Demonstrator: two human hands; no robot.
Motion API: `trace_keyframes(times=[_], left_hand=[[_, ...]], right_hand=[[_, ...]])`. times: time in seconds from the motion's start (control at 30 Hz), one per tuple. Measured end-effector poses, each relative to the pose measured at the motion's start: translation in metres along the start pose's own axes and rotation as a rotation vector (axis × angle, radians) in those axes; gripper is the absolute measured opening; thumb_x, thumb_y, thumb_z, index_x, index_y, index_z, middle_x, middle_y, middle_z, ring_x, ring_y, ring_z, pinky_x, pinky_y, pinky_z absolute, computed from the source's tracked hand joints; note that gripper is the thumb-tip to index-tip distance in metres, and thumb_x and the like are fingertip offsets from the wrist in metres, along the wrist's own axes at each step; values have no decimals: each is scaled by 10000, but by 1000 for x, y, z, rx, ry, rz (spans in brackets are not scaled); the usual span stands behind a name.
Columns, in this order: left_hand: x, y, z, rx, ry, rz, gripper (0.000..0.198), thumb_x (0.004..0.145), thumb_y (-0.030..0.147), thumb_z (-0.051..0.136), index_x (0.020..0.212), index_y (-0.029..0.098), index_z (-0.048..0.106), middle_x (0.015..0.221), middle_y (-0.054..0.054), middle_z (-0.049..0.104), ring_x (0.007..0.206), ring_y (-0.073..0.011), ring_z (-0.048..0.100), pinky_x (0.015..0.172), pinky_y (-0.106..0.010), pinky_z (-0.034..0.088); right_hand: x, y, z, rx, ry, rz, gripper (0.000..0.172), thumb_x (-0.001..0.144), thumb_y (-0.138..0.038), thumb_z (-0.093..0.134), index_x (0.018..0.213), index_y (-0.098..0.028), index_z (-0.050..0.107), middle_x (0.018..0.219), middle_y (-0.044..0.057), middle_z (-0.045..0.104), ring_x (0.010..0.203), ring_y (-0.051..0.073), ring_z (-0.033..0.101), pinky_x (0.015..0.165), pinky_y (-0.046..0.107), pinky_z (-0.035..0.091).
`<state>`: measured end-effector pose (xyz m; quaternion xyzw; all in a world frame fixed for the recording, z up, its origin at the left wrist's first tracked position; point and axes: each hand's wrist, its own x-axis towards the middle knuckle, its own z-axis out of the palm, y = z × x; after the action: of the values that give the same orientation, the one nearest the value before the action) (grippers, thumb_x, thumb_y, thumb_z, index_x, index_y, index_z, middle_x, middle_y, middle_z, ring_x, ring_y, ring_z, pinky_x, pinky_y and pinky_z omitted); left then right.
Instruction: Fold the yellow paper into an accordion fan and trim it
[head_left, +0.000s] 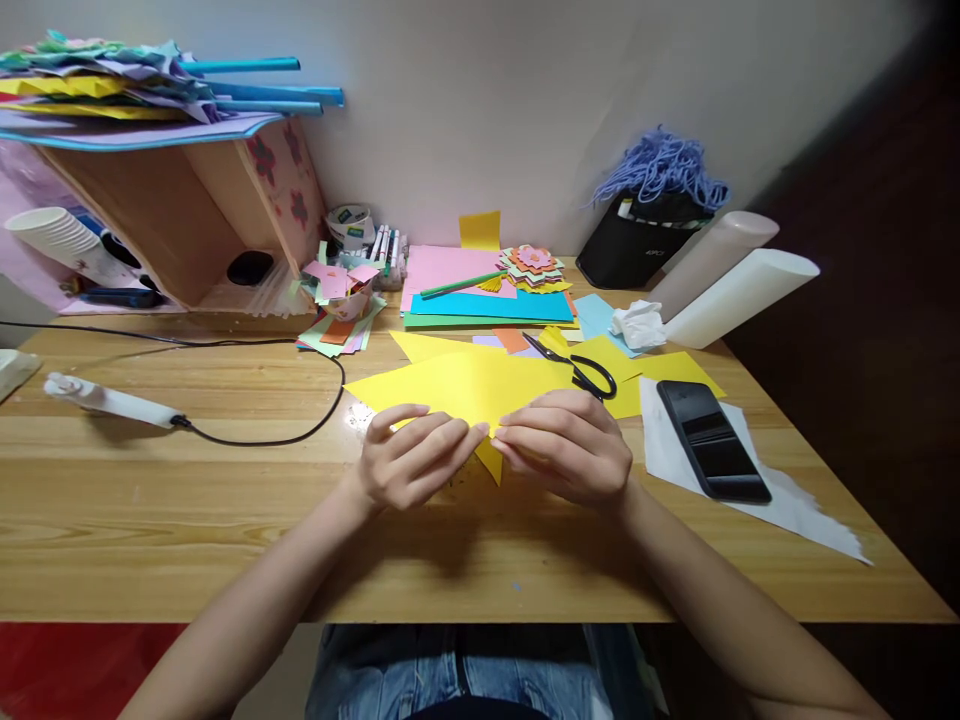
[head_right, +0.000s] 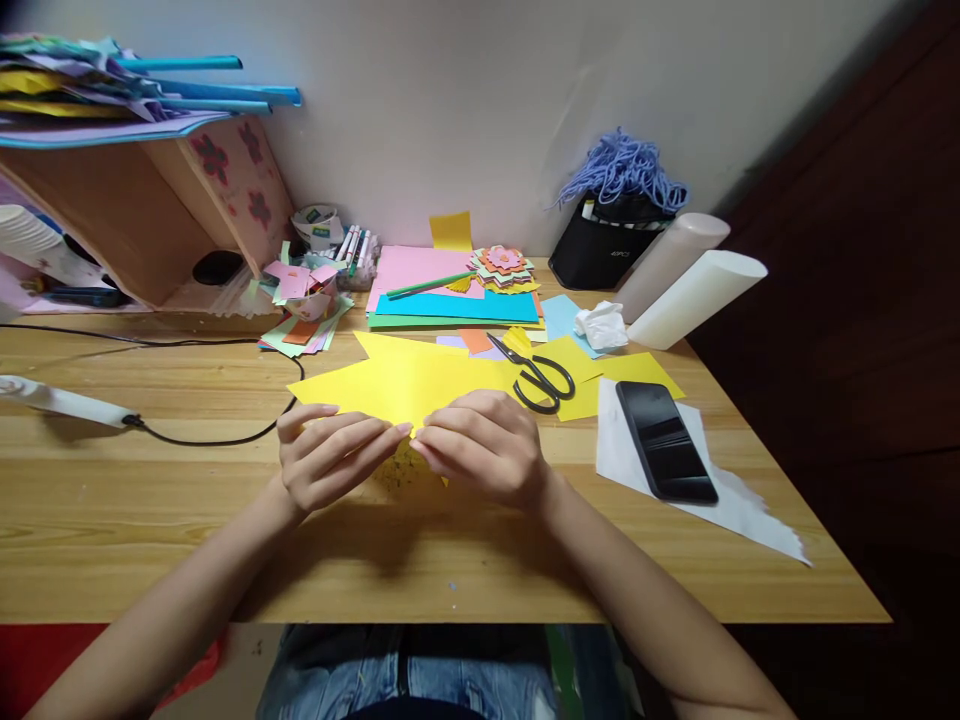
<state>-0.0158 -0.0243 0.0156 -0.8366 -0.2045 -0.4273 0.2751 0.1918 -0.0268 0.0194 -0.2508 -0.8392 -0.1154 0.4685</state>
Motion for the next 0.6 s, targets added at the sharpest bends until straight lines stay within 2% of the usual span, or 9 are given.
trace_keyframes(times=[0.17, 0.43, 0.5, 0.6], left_hand=[[3, -2, -1, 36, -7, 51, 122, 775, 144, 649, 832, 250, 657, 718, 83, 694, 629, -62, 602, 726, -261, 413], [3, -3, 0, 79, 10, 92, 112, 777, 170, 648, 805, 278, 660, 703, 102, 688, 604, -62, 596, 699, -261, 427], [1, -3, 1, 64, 2, 85, 143, 784, 169, 640, 860, 289, 657, 714, 99, 688, 616, -64, 600, 718, -264, 425], [-2, -3, 2, -7, -19, 35, 234, 791, 163, 630, 982, 299, 632, 742, 88, 691, 642, -69, 604, 757, -271, 415]], right_hand=[[2, -2, 2, 153, -36, 146, 186, 733, -134, 677, 864, -256, 624, 745, -5, 693, 703, 161, 578, 644, 315, 489], [9, -5, -1, 352, -172, 472, 53, 783, -186, 629, 784, -228, 597, 735, 2, 622, 709, 159, 563, 696, 337, 437], [8, -4, -1, 352, -171, 458, 51, 788, -186, 618, 799, -233, 603, 748, 4, 623, 718, 162, 562, 696, 338, 438], [4, -1, 1, 266, -151, 330, 104, 781, -166, 610, 843, -247, 627, 776, 16, 643, 745, 175, 560, 693, 343, 452]])
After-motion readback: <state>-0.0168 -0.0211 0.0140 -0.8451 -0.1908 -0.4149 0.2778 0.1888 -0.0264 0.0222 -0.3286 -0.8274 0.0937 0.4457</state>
